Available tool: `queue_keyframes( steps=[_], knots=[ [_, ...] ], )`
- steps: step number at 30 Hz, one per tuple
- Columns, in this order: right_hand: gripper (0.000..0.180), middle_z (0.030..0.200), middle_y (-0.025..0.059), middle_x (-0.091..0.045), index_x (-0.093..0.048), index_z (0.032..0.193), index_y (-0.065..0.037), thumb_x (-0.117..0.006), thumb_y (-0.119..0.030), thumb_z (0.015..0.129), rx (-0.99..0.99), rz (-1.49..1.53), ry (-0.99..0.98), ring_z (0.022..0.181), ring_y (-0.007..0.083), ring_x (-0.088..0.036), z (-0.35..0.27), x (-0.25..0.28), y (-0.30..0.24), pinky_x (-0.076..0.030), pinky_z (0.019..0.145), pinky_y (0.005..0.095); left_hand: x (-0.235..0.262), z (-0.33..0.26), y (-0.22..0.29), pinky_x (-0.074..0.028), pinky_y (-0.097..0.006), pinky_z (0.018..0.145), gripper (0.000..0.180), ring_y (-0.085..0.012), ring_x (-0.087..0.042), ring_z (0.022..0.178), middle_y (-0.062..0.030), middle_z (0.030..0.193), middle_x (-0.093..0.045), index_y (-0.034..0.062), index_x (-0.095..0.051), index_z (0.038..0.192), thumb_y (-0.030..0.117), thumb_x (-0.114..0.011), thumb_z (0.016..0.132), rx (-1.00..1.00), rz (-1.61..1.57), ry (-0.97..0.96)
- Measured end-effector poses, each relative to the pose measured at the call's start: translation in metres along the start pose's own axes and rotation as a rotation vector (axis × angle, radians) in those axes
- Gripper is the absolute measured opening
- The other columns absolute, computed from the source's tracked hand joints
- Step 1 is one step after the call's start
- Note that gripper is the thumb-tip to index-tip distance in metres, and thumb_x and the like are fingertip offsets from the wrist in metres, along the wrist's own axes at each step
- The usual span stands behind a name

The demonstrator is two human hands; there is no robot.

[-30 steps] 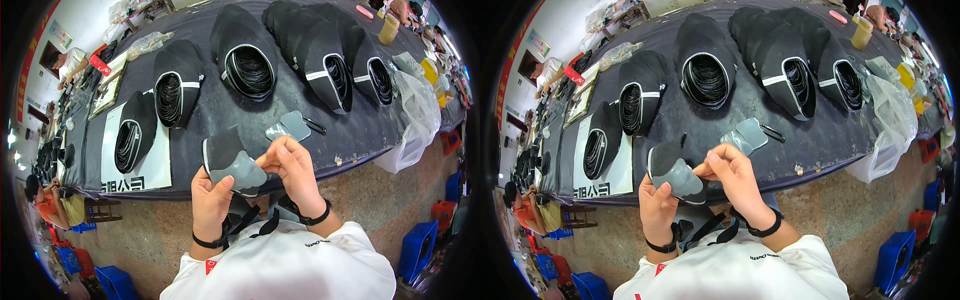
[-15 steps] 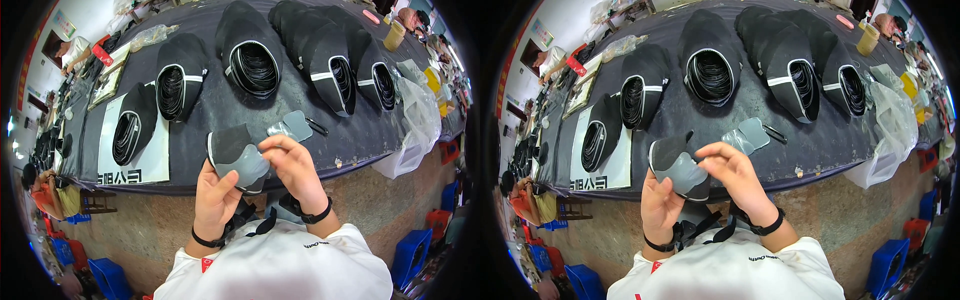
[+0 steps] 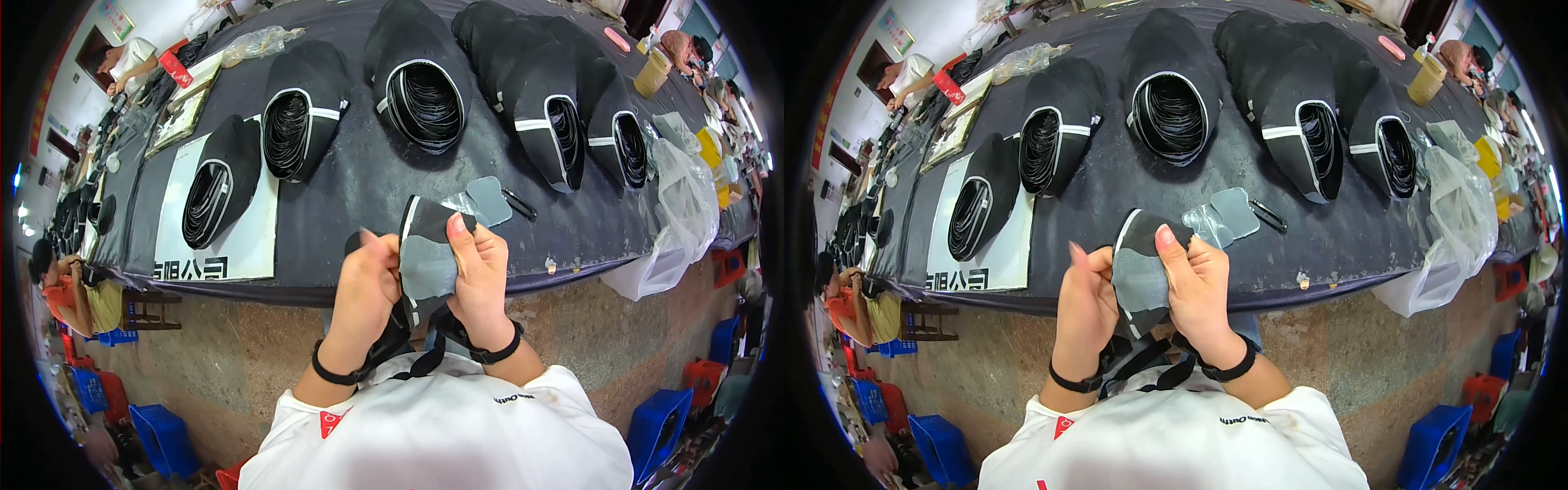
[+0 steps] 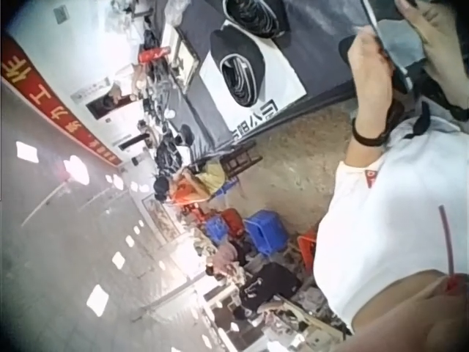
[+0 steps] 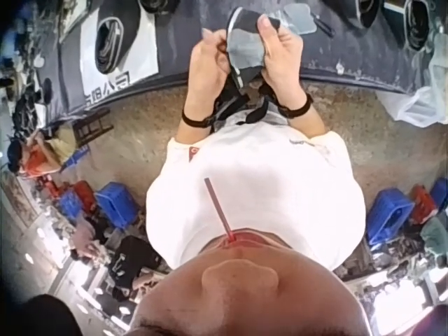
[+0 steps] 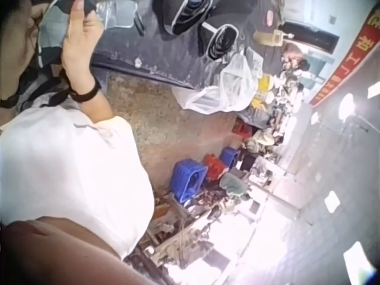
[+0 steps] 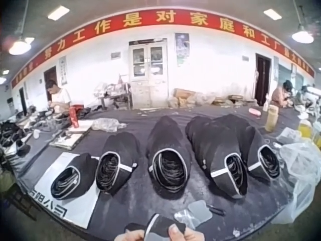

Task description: Applying clear protective film to the heel sections of shoe uppers in a factory setting.

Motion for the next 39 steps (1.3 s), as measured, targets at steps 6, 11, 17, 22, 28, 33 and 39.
queue_keyframes(
  steps=[6,11,17,22,28,33,39],
  knots=[
    [0.034,0.068,0.0018,-0.060,-0.060,0.075,-0.001,-0.047,-0.027,0.092,-0.059,0.146,0.030,0.057,0.0032,-0.050,-0.008,-0.003,-0.002,-0.039,0.050,0.0183,-0.006,-0.016,0.010,-0.046,-0.024,0.076,0.044,-0.0103,-0.057,0.087,-0.0053,0.096,-0.059,-0.0031,-0.051,0.108,-0.004,-0.070,0.069,0.017,0.447,-0.202],
    [0.040,0.070,0.0023,-0.060,-0.060,0.075,-0.001,-0.042,-0.033,0.093,-0.022,0.131,0.052,0.059,0.0044,-0.051,-0.006,0.000,-0.001,-0.040,0.052,0.0193,-0.002,-0.016,0.015,-0.047,-0.023,0.074,0.026,-0.0099,-0.058,0.081,-0.0058,0.089,-0.061,-0.0039,-0.056,0.099,-0.003,-0.066,0.075,0.006,0.325,-0.202],
    [0.040,0.069,0.0013,-0.059,-0.059,0.077,-0.001,-0.042,-0.033,0.094,-0.098,0.240,0.048,0.058,0.0046,-0.050,-0.006,0.006,-0.002,-0.040,0.053,0.0202,-0.001,-0.013,0.007,-0.048,-0.024,0.070,0.026,-0.0147,-0.061,0.073,-0.0088,0.083,-0.062,-0.0084,-0.055,0.092,0.016,-0.047,0.091,-0.004,0.090,-0.168],
    [0.038,0.072,0.0002,-0.059,-0.059,0.082,-0.001,-0.040,-0.031,0.094,0.101,-0.048,0.011,0.066,0.0053,-0.051,-0.006,0.007,-0.002,-0.041,0.059,0.0198,-0.022,-0.018,0.016,-0.044,-0.025,0.081,0.037,-0.0135,-0.055,0.095,-0.0103,0.102,-0.056,-0.0062,-0.044,0.113,0.006,-0.060,0.081,-0.139,0.406,-0.185],
    [0.023,0.095,0.0132,-0.056,-0.045,0.108,0.002,-0.038,-0.013,0.091,0.596,0.111,-0.081,0.085,0.0190,-0.053,-0.013,0.028,-0.067,-0.042,0.079,0.0320,-0.046,-0.023,0.076,-0.042,-0.027,0.082,0.044,-0.0161,-0.054,0.092,-0.0104,0.098,-0.057,-0.0053,-0.048,0.113,-0.002,-0.063,0.072,-0.542,1.227,0.078],
    [0.012,0.076,0.0080,-0.051,-0.045,0.094,-0.006,-0.048,-0.017,0.088,0.522,0.645,-0.786,0.078,0.0245,-0.052,-0.057,0.007,-0.125,-0.044,0.065,0.0344,-0.040,0.050,0.065,-0.044,-0.029,0.077,0.038,-0.0266,-0.059,0.085,-0.0151,0.095,-0.059,-0.0002,-0.052,0.110,-0.005,-0.058,0.073,-0.757,1.610,-0.136],
    [0.011,0.076,0.0084,-0.052,-0.045,0.093,-0.006,-0.046,-0.016,0.088,0.743,0.647,-0.977,0.077,0.0248,-0.053,-0.062,-0.007,-0.143,-0.044,0.065,0.0345,-0.021,0.113,-0.016,-0.044,-0.039,0.062,0.046,-0.0302,-0.055,0.074,-0.0113,0.081,-0.051,0.0121,-0.048,0.118,-0.002,-0.050,0.074,-0.530,2.001,-0.454]
  ],
)
Point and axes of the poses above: each hand's wrist, its own z-axis towards the middle knuckle, its own x-axis out of the back of the hand, y = z × x, the point moved 1 cm from there along z, towards the middle knuckle
